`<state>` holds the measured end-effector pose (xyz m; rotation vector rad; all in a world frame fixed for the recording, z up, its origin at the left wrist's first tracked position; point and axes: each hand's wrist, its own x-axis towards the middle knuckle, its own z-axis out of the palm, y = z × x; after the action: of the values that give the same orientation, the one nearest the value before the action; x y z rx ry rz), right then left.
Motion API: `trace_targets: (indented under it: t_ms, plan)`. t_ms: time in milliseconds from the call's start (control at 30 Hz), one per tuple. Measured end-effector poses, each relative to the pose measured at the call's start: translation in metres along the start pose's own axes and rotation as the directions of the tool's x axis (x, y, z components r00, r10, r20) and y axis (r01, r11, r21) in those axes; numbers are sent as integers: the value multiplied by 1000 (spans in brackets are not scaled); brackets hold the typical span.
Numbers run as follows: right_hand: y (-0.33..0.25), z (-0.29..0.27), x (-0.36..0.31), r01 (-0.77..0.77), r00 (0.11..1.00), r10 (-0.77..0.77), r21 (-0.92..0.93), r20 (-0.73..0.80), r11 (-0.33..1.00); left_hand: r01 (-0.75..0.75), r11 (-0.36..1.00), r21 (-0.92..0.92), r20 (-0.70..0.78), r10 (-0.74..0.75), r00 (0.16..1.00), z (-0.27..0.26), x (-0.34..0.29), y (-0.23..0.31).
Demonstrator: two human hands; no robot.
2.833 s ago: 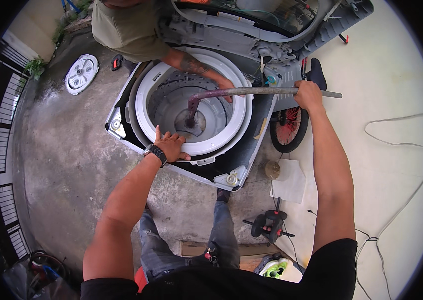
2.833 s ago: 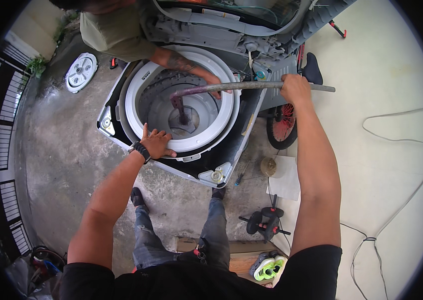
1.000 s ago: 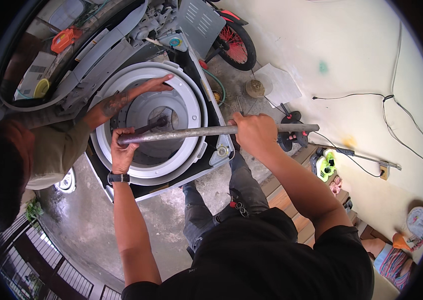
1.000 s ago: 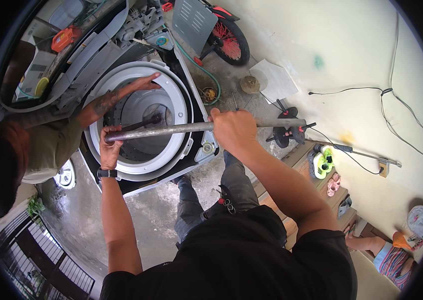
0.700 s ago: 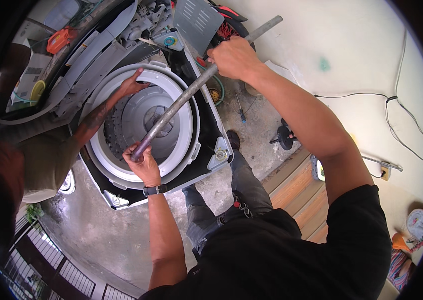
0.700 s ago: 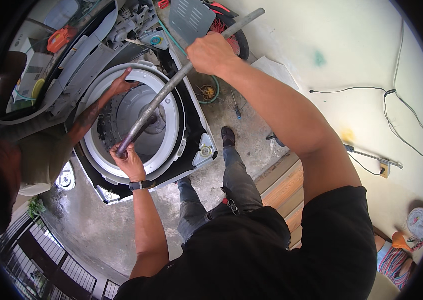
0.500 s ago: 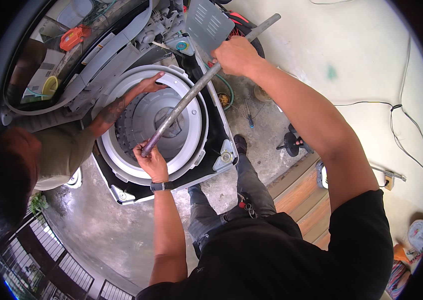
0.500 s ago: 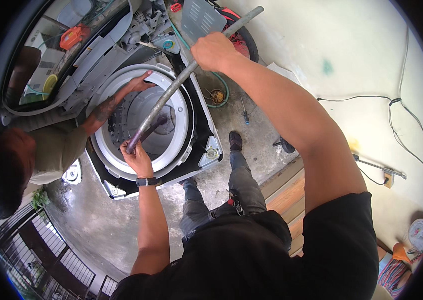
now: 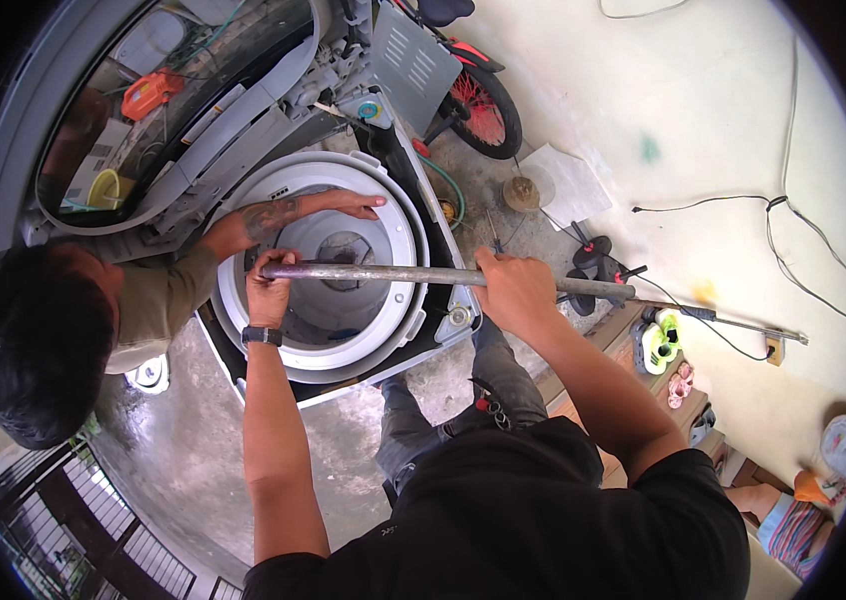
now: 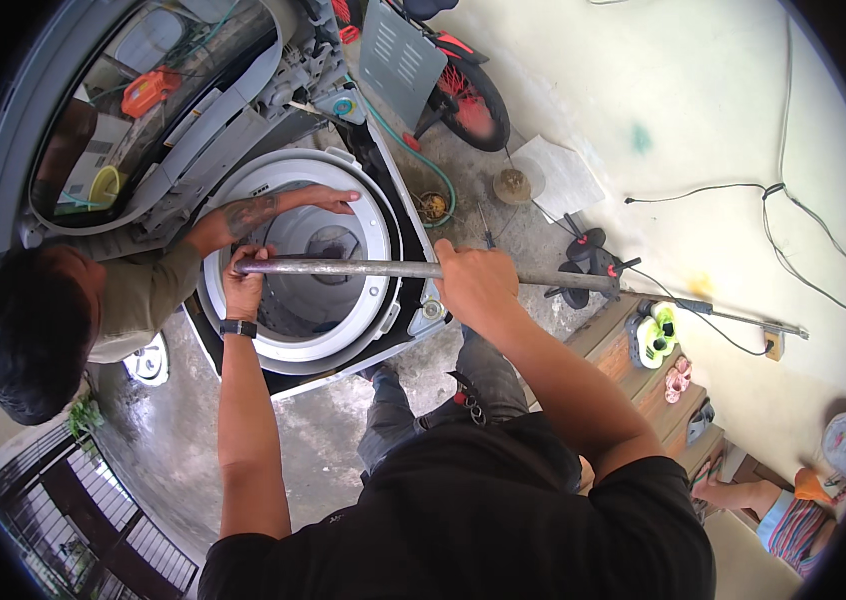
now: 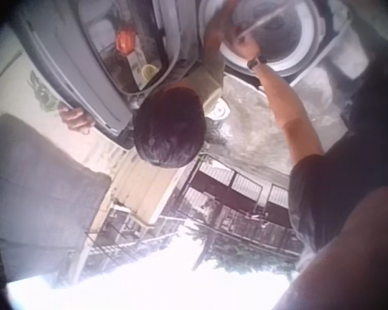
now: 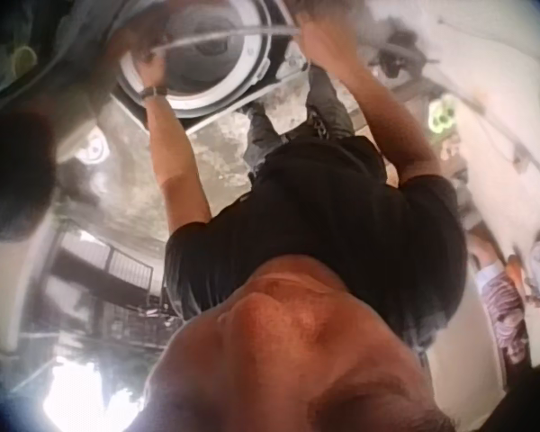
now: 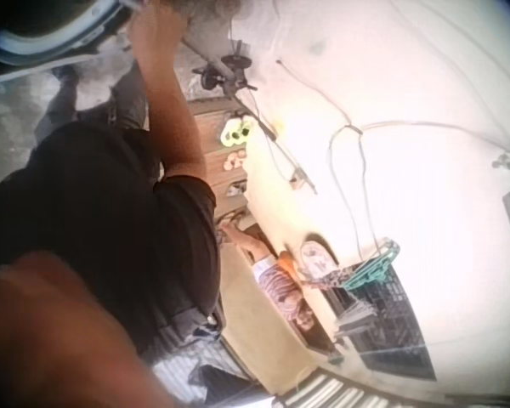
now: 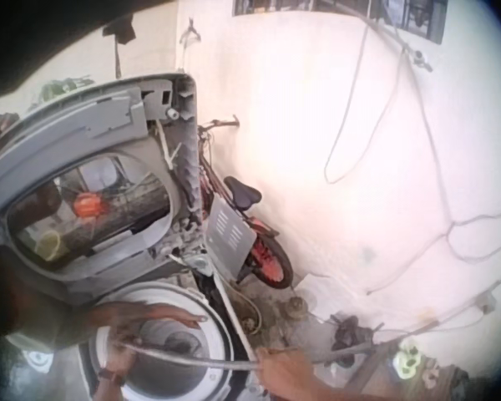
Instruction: The person disassembles the inner components of a washing machine by hand and with a screwdriver, removes the agitator plate, and uses a metal rod to pry or leverage internal components while another person assists.
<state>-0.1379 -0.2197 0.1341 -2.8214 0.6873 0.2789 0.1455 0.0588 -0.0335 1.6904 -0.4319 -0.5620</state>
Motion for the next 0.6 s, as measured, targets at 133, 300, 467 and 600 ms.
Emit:
trace_targets:
  t_ms: [133, 300, 467, 600]
  plan:
    - [30, 8, 13, 62, 995, -67, -66, -69, 996, -76, 997, 16, -173, 78, 982, 35, -42, 0]
    - [42, -24, 132, 245, 956, -280, -279, -90, 928, -78, 989, -122, -532, 1, 847, 79, -73, 3]
    - [32, -48, 234, 449, 852, -521, -450, -42, 772, -80, 987, -140, -689, -39, 724, 123, -75, 0]
    - [27, -53, 228, 430, 884, -468, -401, 6, 809, -94, 989, -118, -682, -12, 731, 112, -69, 11]
